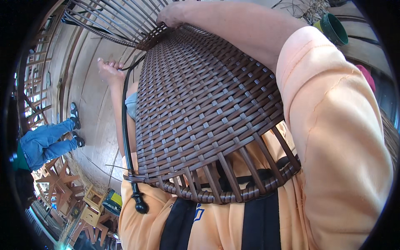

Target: Weaving synthetic rattan strips onto a metal chair frame.

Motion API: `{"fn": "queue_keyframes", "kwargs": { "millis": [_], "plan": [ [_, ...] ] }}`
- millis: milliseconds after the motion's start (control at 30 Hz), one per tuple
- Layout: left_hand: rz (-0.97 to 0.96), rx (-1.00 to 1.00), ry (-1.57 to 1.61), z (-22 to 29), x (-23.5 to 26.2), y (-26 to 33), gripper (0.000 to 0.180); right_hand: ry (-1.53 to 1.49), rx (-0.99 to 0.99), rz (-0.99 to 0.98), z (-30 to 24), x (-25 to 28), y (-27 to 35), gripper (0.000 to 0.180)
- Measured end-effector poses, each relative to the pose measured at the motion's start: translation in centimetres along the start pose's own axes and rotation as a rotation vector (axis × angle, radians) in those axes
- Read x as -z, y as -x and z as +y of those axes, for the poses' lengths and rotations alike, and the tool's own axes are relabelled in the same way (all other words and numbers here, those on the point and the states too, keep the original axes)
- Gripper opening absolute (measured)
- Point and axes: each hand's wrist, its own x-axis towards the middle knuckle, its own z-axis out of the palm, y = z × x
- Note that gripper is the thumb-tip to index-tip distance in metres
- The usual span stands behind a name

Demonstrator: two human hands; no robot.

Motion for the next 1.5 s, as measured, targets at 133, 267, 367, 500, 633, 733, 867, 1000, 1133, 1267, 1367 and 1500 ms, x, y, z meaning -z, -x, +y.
{"fn": "queue_keyframes", "kwargs": {
  "millis": [133,267,367,500,633,733,867,1000,1133,1267,1367,1500],
  "plan": [
    [-0.116,0.023,-0.143,-0.1,0.1,-0.1,0.031,0.217,-0.176,-0.008,-0.9,0.6,0.2,0.034],
    [-0.412,-0.376,-1.025,0.2,-0.3,0.5,0.031,-0.015,-0.040,-0.124,-0.2,1.5,1.7,0.032],
    [-0.824,-0.754,-1.147,0.2,-0.6,1.2,0.027,0.011,-0.005,-0.123,-0.1,2.0,2.5,0.035],
    [-0.873,-0.799,-1.454,-0.3,-1.3,1.4,0.046,-0.001,-0.006,-0.059,-0.5,1.7,3.0,0.033],
    [-0.999,-0.784,-1.444,-0.9,-1.4,0.9,0.042,0.767,0.391,-0.061,-0.7,1.4,3.1,0.031],
    [-0.996,-0.797,-1.436,-1.1,-1.3,0.8,0.042,1.127,0.467,-0.069,-1.9,1.5,2.5,0.032],
    [-0.992,-0.750,-1.384,-0.9,-1.4,1.1,0.040,0.235,-0.143,-0.166,-3.4,1.5,1.9,0.042],
    [-0.960,-0.515,-1.428,-0.5,-1.8,1.4,0.039,0.184,0.031,-0.103,-3.3,1.5,1.8,0.039],
    [-0.970,-0.435,-1.383,-0.3,-2.0,1.4,0.039,0.114,-0.035,-0.158,-2.7,1.6,1.4,0.036],
    [-1.030,-0.470,-1.322,-0.5,-1.9,1.0,0.040,0.035,0.067,-0.180,-2.7,1.9,0.8,0.028],
    [-1.042,-0.440,-1.333,-0.5,-1.5,0.9,0.041,0.018,-0.038,-0.245,-2.5,1.8,0.7,0.027],
    [-1.079,-0.473,-1.297,-0.4,-1.3,0.5,0.042,0.001,-0.014,-0.167,-2.4,1.4,1.1,0.026]
  ]
}}
